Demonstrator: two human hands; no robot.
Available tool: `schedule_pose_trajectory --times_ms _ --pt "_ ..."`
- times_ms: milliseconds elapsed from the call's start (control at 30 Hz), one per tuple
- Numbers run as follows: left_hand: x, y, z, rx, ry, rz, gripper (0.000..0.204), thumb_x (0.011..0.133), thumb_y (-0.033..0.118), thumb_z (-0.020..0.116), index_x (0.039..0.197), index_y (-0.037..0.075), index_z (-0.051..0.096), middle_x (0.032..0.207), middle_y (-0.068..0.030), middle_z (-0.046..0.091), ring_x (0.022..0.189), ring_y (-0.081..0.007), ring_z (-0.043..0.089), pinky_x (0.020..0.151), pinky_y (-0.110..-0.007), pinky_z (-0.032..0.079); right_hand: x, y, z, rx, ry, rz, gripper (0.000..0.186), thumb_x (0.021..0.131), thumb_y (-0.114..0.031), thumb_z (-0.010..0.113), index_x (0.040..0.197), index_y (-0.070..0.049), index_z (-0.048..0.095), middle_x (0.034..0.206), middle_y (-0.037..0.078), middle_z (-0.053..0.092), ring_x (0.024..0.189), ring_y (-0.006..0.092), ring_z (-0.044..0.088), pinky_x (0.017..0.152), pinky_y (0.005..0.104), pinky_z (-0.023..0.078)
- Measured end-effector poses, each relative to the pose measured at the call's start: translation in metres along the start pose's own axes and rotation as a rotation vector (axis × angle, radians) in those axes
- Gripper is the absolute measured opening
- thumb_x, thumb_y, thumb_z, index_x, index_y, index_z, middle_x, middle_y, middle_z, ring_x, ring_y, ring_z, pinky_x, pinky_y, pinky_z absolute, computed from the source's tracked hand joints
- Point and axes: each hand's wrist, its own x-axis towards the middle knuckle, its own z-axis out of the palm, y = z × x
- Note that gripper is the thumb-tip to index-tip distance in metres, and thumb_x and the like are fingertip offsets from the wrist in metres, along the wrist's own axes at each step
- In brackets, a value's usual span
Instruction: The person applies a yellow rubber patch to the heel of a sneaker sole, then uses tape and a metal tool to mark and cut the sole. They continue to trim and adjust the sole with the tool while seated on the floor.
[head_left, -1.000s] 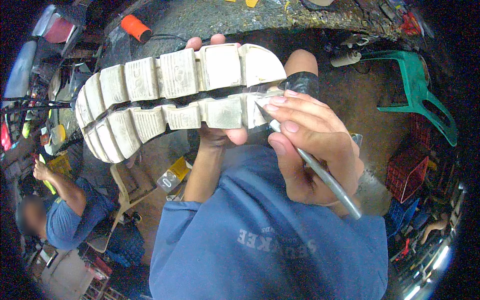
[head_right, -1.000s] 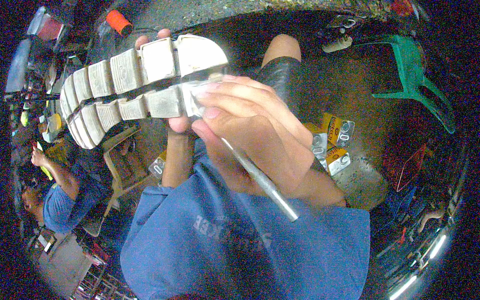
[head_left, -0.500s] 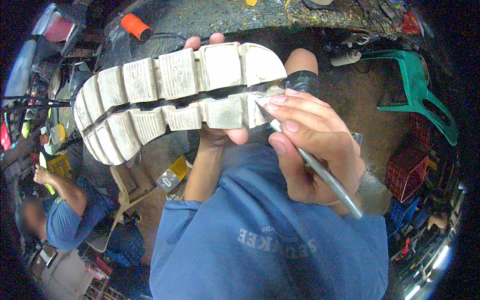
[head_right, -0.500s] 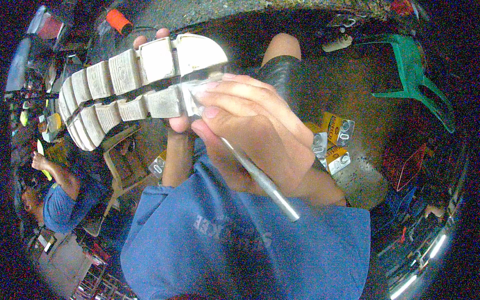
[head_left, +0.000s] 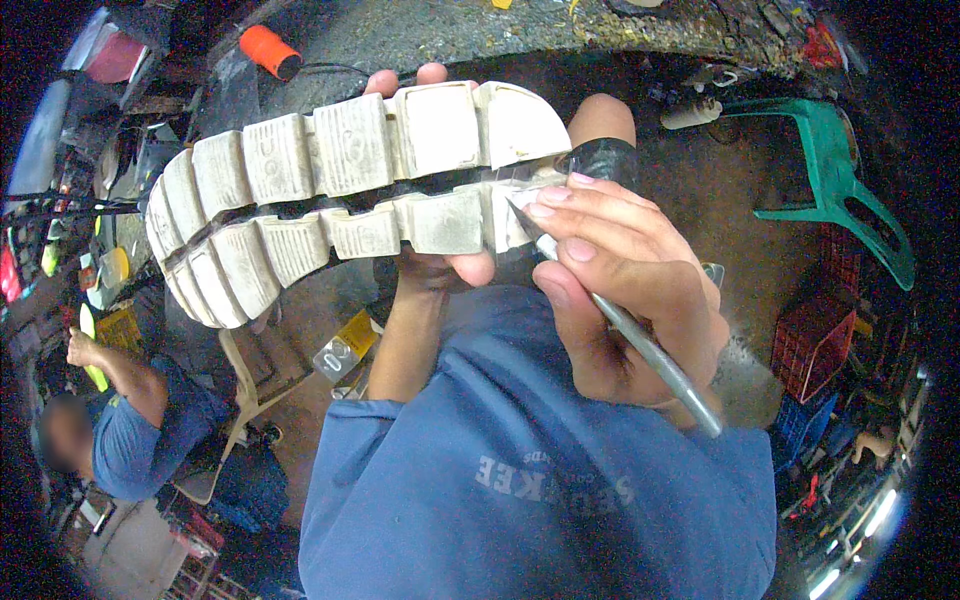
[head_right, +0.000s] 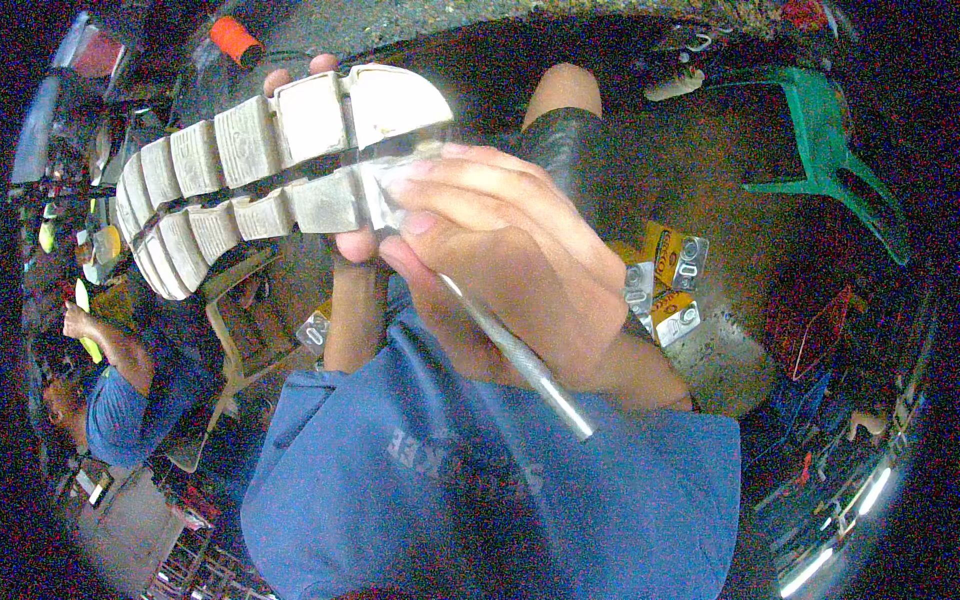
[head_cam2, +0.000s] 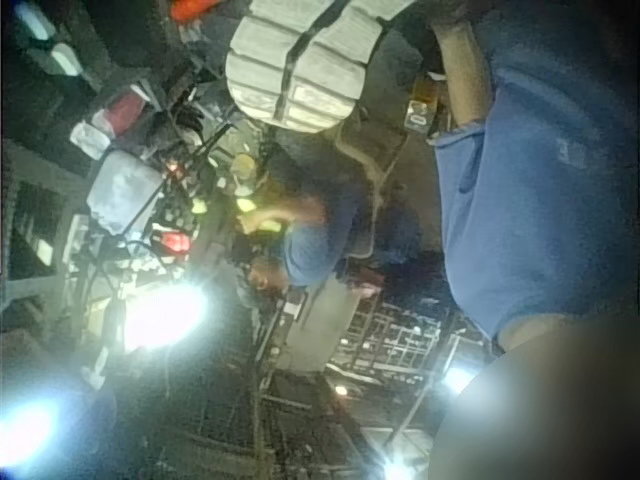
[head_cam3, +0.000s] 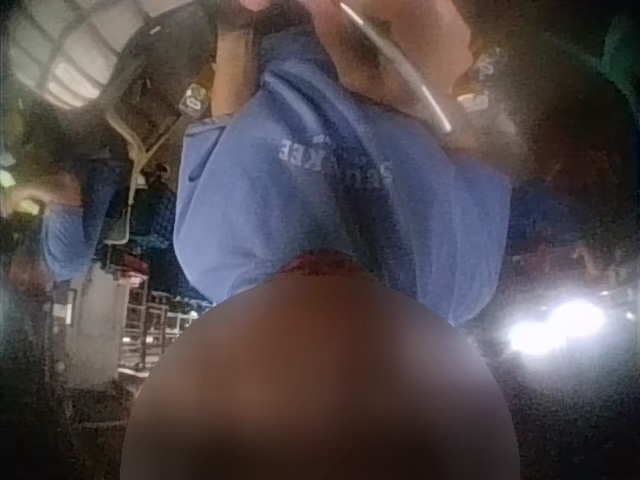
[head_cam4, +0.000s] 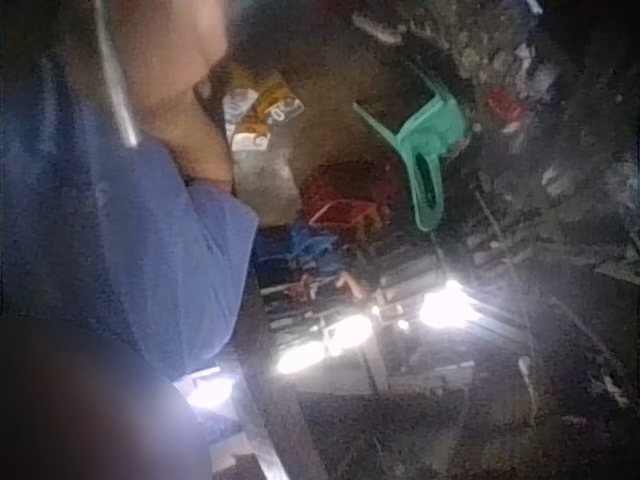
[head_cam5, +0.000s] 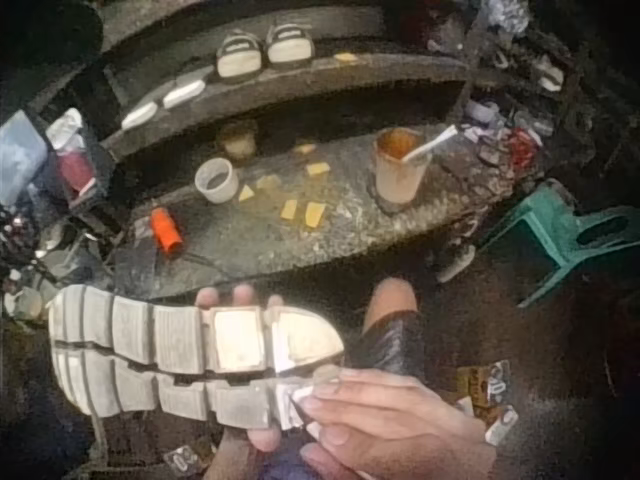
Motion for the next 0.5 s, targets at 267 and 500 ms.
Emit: schedule_pose_trajectory --times_ms 267,500 --pt "-0.0024 -0.0007 -0.0037 -0.048 0.0 -0.01 0.157 0.049 0.058 0.103 0.167 0.009 0.012 0.168 -0.0169 0.035 0.153 -0.0309 0.041 0.128 -0.046 0.037 0.0038 0.0009 -0.0006 -0.004 -0.031 0.016 0.03 0.094 0.003 0.074 0.116 0.001 0.055 0.109 0.029 0.076 0.108 0.0423 0.076 0.102 0.0577 0.057" --pt "0.0009 -0.0017 -0.0052 -0.004 0.001 0.01 0.157 0.05 0.059 0.103 0.167 0.009 0.012 0.168 -0.0168 0.035 0.152 -0.031 0.042 0.128 -0.046 0.037 0.0031 0.0022 0.0003 -0.004 -0.009 0.006 0.03 0.094 0.003 0.074 0.117 0.001 0.055 0.108 0.029 0.076 0.107 0.042 0.077 0.101 0.0581 0.058"
